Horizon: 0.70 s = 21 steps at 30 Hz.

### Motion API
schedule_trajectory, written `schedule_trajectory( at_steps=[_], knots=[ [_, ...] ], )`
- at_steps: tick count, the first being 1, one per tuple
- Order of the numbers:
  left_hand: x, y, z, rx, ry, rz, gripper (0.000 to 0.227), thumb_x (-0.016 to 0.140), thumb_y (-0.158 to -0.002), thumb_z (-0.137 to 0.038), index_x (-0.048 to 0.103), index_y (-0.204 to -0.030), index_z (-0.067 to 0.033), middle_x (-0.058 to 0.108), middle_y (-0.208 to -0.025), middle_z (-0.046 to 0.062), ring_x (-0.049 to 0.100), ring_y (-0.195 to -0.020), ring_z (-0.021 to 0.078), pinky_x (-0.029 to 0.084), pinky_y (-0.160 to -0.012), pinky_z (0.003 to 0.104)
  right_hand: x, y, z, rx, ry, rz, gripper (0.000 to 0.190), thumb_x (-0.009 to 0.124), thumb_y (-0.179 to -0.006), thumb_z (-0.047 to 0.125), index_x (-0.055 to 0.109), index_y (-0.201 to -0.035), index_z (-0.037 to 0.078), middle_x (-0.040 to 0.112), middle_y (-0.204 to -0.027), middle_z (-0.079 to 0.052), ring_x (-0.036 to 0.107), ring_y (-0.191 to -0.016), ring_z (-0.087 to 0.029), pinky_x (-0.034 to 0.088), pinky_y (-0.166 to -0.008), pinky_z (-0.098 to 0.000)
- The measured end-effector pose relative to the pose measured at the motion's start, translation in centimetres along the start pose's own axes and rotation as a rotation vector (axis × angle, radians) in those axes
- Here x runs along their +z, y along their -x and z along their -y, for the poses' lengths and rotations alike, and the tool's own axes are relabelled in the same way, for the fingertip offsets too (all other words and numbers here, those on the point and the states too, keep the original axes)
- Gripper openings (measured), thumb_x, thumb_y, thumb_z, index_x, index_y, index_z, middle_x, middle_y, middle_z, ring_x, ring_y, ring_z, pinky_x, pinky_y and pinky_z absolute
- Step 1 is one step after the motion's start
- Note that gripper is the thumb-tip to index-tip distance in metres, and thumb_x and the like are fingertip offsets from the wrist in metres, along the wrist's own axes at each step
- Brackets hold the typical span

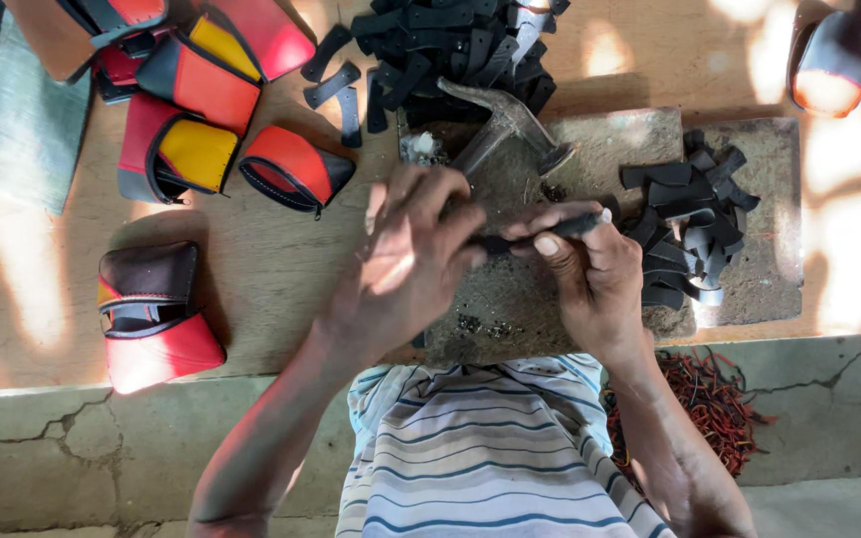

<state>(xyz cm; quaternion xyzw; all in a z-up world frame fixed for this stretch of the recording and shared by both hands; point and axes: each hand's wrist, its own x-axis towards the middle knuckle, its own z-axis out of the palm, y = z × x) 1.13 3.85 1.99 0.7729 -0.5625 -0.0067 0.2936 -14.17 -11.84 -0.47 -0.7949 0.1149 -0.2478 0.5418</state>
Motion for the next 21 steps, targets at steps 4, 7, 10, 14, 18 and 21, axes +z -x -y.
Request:
schedule_trajectory(
  at_steps=[4, 7, 10, 14, 18, 21],
  knots=[
    [0.8, 0.6, -0.4, -0.030, 0.124, 0.069, 0.025, 0.081, -0.081, -0.015, 0.070, -0.101, -0.0059, 0.055, -0.119, 0.005, 0.048, -0.119, 0.0251, 0.037, -0.102, 0.045, -0.4, 1.0, 0.0, -0.054, 0.068, -0.028, 0.009, 0.061, -0.108, 0.006, 0.062, -0.114, -0.001, 0.071, -0.113, -0.014, 0.074, -0.108, -0.021, 0.061, -0.093, -0.0312],
    [1.3, 0.6, -0.6, -0.045, 0.124, 0.067, 0.026, 0.080, -0.084, -0.015, 0.068, -0.105, -0.0062, 0.055, -0.120, 0.003, 0.049, -0.120, 0.0248, 0.036, -0.102, 0.044, -0.6, 1.8, -0.1, -0.005, -0.026, -0.059, 0.011, 0.061, -0.107, 0.006, 0.061, -0.115, -0.001, 0.070, -0.114, -0.014, 0.073, -0.108, -0.020, 0.063, -0.092, -0.0302],
    [1.3, 0.5, -1.0, 0.026, 0.041, -0.022, 0.028, 0.080, -0.083, -0.015, 0.067, -0.106, -0.0061, 0.055, -0.120, 0.003, 0.049, -0.120, 0.0257, 0.036, -0.102, 0.045, -0.8, 2.6, -0.3, -0.034, 0.012, -0.085, 0.010, 0.062, -0.108, 0.006, 0.061, -0.115, -0.002, 0.070, -0.112, -0.014, 0.074, -0.107, -0.020, 0.062, -0.095, -0.0304],
    [1.0, 0.5, -1.5, 0.017, 0.091, -0.089, 0.027, 0.081, -0.085, -0.014, 0.066, -0.107, -0.0083, 0.058, -0.118, 0.000, 0.051, -0.120, 0.0235, 0.036, -0.103, 0.043, -0.8, 3.0, -0.4, 0.014, -0.059, -0.122, 0.014, 0.062, -0.107, 0.008, 0.059, -0.116, -0.002, 0.070, -0.113, -0.014, 0.074, -0.107, -0.019, 0.064, -0.094, -0.0314],
    [0.9, 0.6, -1.6, 0.011, 0.119, -0.109, 0.026, 0.080, -0.087, -0.015, 0.067, -0.108, -0.0089, 0.058, -0.120, -0.003, 0.051, -0.122, 0.0211, 0.037, -0.106, 0.042, -0.7, 2.9, 0.0, -0.029, -0.097, -0.157, 0.015, 0.063, -0.108, 0.008, 0.060, -0.119, -0.001, 0.068, -0.117, -0.015, 0.072, -0.105, -0.017, 0.065, -0.093, -0.0317],
    [1.2, 0.6, -1.5, 0.010, 0.107, -0.042, 0.026, 0.080, -0.084, -0.016, 0.067, -0.106, -0.0079, 0.057, -0.120, 0.000, 0.050, -0.123, 0.0233, 0.036, -0.106, 0.045, -0.8, 2.6, 0.6, -0.064, -0.056, -0.191, 0.016, 0.065, -0.107, 0.008, 0.062, -0.120, -0.001, 0.067, -0.119, -0.014, 0.070, -0.102, -0.014, 0.065, -0.089, -0.0280]
  ],
)
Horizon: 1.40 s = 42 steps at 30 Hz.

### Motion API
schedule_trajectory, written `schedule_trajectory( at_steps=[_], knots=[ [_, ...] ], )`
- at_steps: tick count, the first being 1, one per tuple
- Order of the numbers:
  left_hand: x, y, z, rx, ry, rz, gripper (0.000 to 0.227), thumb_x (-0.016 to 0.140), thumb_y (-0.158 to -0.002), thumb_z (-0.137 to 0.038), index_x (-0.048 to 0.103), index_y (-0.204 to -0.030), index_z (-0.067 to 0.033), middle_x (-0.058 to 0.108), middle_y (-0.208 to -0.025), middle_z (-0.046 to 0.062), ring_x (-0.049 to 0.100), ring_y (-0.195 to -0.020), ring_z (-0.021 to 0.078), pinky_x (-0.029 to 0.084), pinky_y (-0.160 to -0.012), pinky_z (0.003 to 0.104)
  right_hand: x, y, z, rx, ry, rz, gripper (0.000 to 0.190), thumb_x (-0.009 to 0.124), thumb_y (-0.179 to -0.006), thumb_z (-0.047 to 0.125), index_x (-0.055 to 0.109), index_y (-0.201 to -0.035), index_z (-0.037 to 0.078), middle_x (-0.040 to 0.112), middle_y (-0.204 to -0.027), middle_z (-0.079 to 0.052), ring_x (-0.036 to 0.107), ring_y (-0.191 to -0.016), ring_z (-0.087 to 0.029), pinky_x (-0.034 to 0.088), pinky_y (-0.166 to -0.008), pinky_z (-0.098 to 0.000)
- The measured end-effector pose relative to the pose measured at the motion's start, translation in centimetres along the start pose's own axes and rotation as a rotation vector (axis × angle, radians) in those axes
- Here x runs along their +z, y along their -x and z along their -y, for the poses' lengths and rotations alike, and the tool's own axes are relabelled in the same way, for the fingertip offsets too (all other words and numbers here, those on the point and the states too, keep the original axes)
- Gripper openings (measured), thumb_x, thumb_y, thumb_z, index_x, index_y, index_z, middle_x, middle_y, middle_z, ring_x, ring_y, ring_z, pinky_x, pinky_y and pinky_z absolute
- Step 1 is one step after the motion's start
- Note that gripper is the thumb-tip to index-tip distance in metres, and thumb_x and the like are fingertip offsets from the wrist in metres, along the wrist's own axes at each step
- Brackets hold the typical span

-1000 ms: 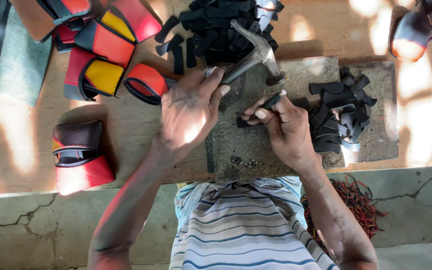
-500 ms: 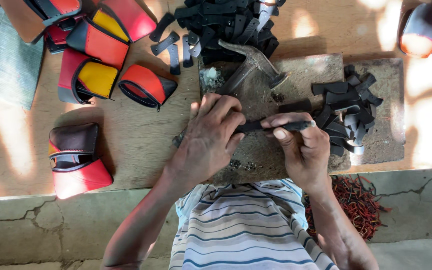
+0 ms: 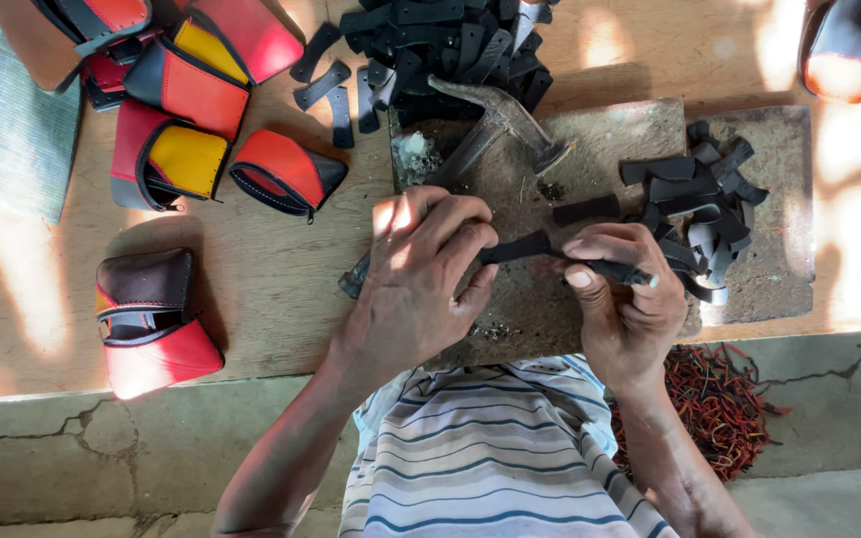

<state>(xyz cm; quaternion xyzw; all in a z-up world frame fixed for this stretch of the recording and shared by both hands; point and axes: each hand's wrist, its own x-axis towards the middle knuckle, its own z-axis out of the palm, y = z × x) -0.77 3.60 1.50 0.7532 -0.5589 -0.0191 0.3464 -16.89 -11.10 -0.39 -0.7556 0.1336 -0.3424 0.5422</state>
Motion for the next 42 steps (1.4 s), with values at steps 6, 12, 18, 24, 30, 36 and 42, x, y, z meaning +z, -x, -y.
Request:
schedule_trajectory(
  at_steps=[6, 12, 18, 24, 30, 36, 42],
  knots=[
    [1.3, -0.4, 0.3, -0.025, -0.102, -0.007, 0.030, 0.078, -0.086, -0.013, 0.067, -0.112, -0.0020, 0.055, -0.126, 0.006, 0.046, -0.122, 0.0267, 0.036, -0.102, 0.045, 1.1, -1.6, 0.2, 0.072, 0.143, 0.106, 0.014, 0.072, -0.100, 0.004, 0.069, -0.114, 0.000, 0.073, -0.106, -0.008, 0.070, -0.094, -0.011, 0.058, -0.082, -0.0242],
    [1.1, -0.5, 0.3, -0.046, -0.062, -0.025, 0.043, 0.079, -0.079, -0.010, 0.064, -0.119, -0.0004, 0.054, -0.126, 0.009, 0.046, -0.122, 0.0276, 0.037, -0.099, 0.046, 2.3, -3.7, 0.0, 0.011, 0.217, 0.168, 0.014, 0.074, -0.099, 0.001, 0.069, -0.113, 0.000, 0.075, -0.104, -0.009, 0.072, -0.094, -0.014, 0.059, -0.084, -0.0268],
    [-0.2, 0.5, 0.8, -0.135, -0.004, -0.238, 0.046, 0.078, -0.092, -0.011, 0.050, -0.127, 0.0012, 0.052, -0.124, 0.023, 0.053, -0.115, 0.0357, 0.050, -0.096, 0.048, 2.4, -4.1, 0.2, -0.021, 0.274, 0.209, 0.014, 0.075, -0.096, 0.001, 0.070, -0.109, 0.000, 0.075, -0.101, -0.009, 0.072, -0.089, -0.015, 0.057, -0.079, -0.0273],
    [-0.1, 0.3, 3.0, -0.369, 0.065, -0.125, 0.029, 0.073, -0.099, -0.016, 0.054, -0.116, -0.0017, 0.068, -0.077, 0.010, 0.066, -0.060, 0.0261, 0.054, -0.056, 0.044, 3.1, -4.4, 0.6, -0.098, 0.381, 0.252, 0.012, 0.076, -0.095, -0.001, 0.069, -0.105, 0.001, 0.074, -0.096, -0.009, 0.072, -0.081, -0.018, 0.055, -0.070, -0.0286],
    [-5.3, 0.7, 3.2, -0.203, 0.041, -0.235, 0.022, 0.079, -0.095, -0.012, 0.069, -0.108, 0.0015, 0.070, -0.088, 0.014, 0.069, -0.067, 0.0260, 0.054, -0.060, 0.039, 3.0, -4.6, 0.6, -0.086, 0.267, 0.272, 0.010, 0.071, -0.098, -0.001, 0.069, -0.107, 0.000, 0.075, -0.100, -0.010, 0.074, -0.088, -0.016, 0.057, -0.077, -0.0294],
    [-13.4, 2.0, -0.2, 0.082, 0.010, -0.275, 0.045, 0.063, -0.096, 0.009, 0.061, -0.140, 0.0024, 0.066, -0.107, 0.010, 0.073, -0.087, 0.0168, 0.059, -0.073, 0.031, 3.4, -4.4, -0.4, -0.055, 0.222, 0.287, 0.008, 0.067, -0.101, -0.001, 0.068, -0.108, 0.000, 0.075, -0.097, -0.011, 0.073, -0.087, -0.016, 0.058, -0.078, -0.0298],
    [-13.8, 0.3, -1.2, 0.134, -0.326, -0.174, 0.031, 0.075, -0.095, -0.001, 0.079, -0.126, -0.0032, 0.068, -0.080, 0.005, 0.061, -0.056, 0.0156, 0.049, -0.047, 0.035, 3.5, -4.5, -1.0, -0.115, 0.244, 0.300, 0.008, 0.065, -0.101, -0.003, 0.066, -0.107, 0.001, 0.073, -0.098, -0.010, 0.073, -0.088, -0.018, 0.058, -0.081, -0.0312]
  ],
)
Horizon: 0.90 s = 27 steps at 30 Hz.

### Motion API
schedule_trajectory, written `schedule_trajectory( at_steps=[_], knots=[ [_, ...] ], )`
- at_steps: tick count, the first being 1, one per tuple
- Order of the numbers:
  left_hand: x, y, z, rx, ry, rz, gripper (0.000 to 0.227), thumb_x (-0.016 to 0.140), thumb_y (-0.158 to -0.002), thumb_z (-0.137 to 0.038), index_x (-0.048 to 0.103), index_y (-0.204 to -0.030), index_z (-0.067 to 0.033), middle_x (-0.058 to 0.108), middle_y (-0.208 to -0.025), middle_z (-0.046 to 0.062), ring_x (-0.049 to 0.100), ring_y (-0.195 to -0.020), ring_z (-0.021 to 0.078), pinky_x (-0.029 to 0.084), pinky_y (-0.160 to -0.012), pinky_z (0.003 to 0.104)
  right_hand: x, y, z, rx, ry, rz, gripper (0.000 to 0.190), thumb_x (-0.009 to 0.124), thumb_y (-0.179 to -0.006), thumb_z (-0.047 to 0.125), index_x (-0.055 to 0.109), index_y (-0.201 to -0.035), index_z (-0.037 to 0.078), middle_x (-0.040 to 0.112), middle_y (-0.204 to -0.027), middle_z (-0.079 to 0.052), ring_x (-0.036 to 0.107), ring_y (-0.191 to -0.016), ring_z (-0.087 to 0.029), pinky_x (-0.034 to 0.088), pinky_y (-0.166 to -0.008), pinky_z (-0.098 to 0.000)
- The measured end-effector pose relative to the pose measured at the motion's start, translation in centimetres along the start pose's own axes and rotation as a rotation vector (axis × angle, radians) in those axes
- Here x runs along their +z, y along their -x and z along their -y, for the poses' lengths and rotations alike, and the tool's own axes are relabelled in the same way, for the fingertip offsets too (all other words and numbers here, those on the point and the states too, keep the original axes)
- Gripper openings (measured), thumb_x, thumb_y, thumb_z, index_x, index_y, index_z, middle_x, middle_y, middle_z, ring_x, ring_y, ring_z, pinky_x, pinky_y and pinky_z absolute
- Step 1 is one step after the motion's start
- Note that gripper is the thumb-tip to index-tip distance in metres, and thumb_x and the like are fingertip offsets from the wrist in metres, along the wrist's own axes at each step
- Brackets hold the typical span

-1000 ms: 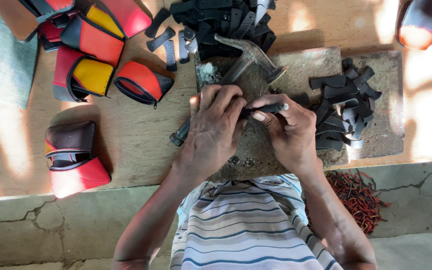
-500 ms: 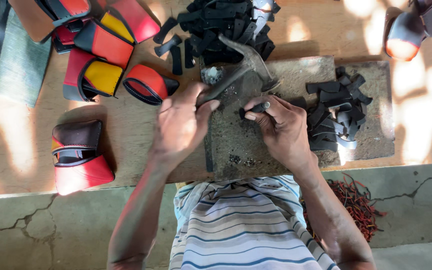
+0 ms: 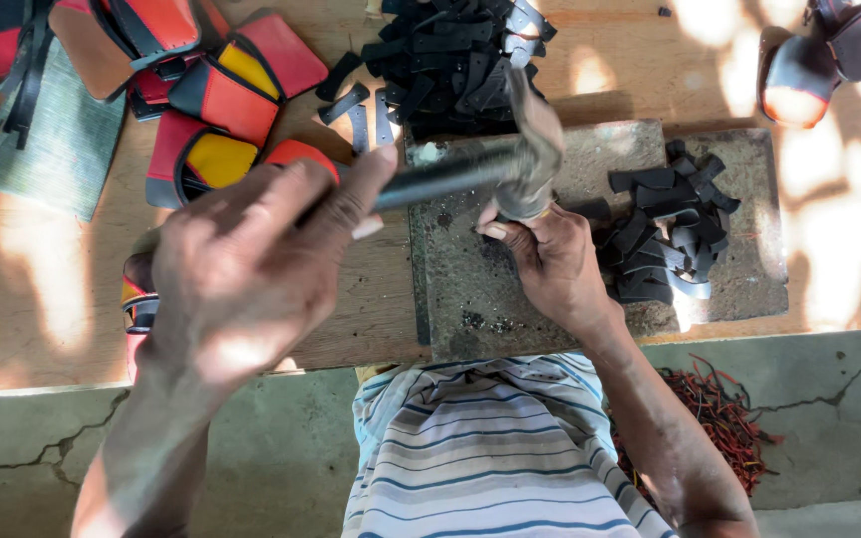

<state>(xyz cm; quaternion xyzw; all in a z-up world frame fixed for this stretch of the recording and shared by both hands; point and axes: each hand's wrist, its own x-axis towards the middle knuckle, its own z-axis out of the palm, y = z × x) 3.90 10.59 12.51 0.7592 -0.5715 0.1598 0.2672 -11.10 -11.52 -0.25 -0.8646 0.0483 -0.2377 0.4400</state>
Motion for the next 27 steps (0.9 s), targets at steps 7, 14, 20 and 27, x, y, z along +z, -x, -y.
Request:
schedule_trajectory(
  at_steps=[7, 14, 20, 27],
  knots=[
    [0.7, 0.2, 0.7, 0.084, -0.072, -0.022, 0.040, 0.070, -0.094, 0.002, 0.070, -0.134, -0.0036, 0.062, -0.089, 0.006, 0.067, -0.074, 0.0210, 0.056, -0.064, 0.037, -0.4, -0.3, 0.2, -0.022, -0.047, 0.016, 0.012, 0.062, -0.101, -0.005, 0.064, -0.110, 0.002, 0.071, -0.099, -0.010, 0.073, -0.090, -0.018, 0.058, -0.080, -0.0319],
    [6.0, 1.5, -0.3, -0.336, 0.171, 0.028, 0.036, 0.072, -0.101, -0.015, 0.067, -0.136, -0.0062, 0.065, -0.097, 0.011, 0.065, -0.073, 0.0236, 0.053, -0.061, 0.037, -0.6, 0.3, 0.2, 0.056, -0.069, -0.006, 0.006, 0.063, -0.104, 0.003, 0.065, -0.110, 0.001, 0.071, -0.100, -0.009, 0.071, -0.090, -0.017, 0.059, -0.079, -0.0324],
    [12.7, 3.0, -1.5, -0.291, 0.190, -0.091, 0.038, 0.075, -0.100, -0.012, 0.065, -0.136, -0.0074, 0.066, -0.107, 0.012, 0.063, -0.077, 0.0254, 0.052, -0.070, 0.041, -0.8, 1.2, -0.6, 0.230, -0.309, -0.105, 0.010, 0.057, -0.108, 0.007, 0.055, -0.113, -0.001, 0.072, -0.106, -0.010, 0.075, -0.099, -0.017, 0.063, -0.087, -0.0301],
    [14.2, 2.1, -3.6, -0.179, 0.128, 0.064, 0.028, 0.078, -0.097, -0.020, 0.065, -0.112, -0.0016, 0.049, -0.120, 0.013, 0.051, -0.117, 0.0292, 0.040, -0.102, 0.044, -0.9, 2.7, -0.3, 0.116, -0.331, -0.241, 0.011, 0.056, -0.113, 0.010, 0.055, -0.117, 0.000, 0.070, -0.112, -0.013, 0.073, -0.105, -0.021, 0.063, -0.095, -0.0330]
  ],
)
